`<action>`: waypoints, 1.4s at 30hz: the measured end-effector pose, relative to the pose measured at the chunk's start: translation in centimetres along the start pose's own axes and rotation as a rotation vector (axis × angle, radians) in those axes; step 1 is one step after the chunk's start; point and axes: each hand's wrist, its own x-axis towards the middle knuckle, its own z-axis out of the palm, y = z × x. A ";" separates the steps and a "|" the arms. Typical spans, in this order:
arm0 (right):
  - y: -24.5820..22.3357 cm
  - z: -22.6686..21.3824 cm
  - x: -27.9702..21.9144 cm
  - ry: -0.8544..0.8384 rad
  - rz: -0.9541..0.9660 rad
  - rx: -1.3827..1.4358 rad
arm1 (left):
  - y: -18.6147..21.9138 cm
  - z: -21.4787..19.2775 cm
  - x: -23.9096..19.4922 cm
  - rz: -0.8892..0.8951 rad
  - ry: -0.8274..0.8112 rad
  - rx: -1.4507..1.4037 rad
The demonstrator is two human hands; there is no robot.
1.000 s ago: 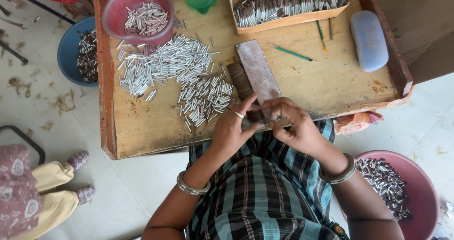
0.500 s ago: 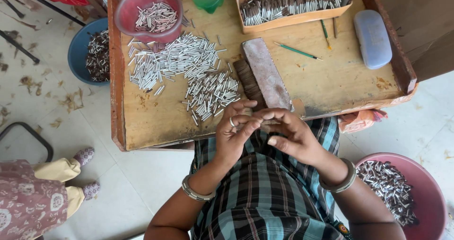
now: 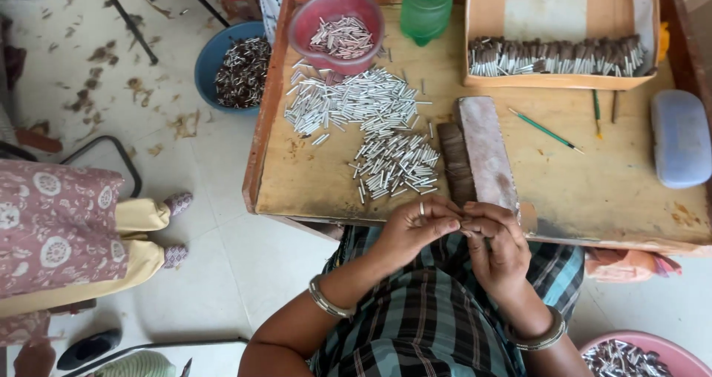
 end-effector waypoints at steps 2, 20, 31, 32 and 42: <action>0.7 0.1 -0.6 -0.086 0.148 -0.028 | 3.4 -2.9 1.7 0.326 0.037 1.029; 1.6 -0.8 -2.7 -0.068 0.487 0.405 | 5.7 -3.9 1.0 0.245 0.239 0.923; 0.7 -2.2 -3.4 0.013 0.477 0.496 | -3.2 2.8 -1.9 0.057 -0.100 -0.018; 0.6 -2.3 -3.3 0.000 0.457 0.437 | -3.1 2.8 -2.0 0.042 -0.102 -0.034; -1.3 -4.2 -0.5 -0.109 0.261 0.134 | 1.4 3.3 -1.6 0.281 -0.120 0.471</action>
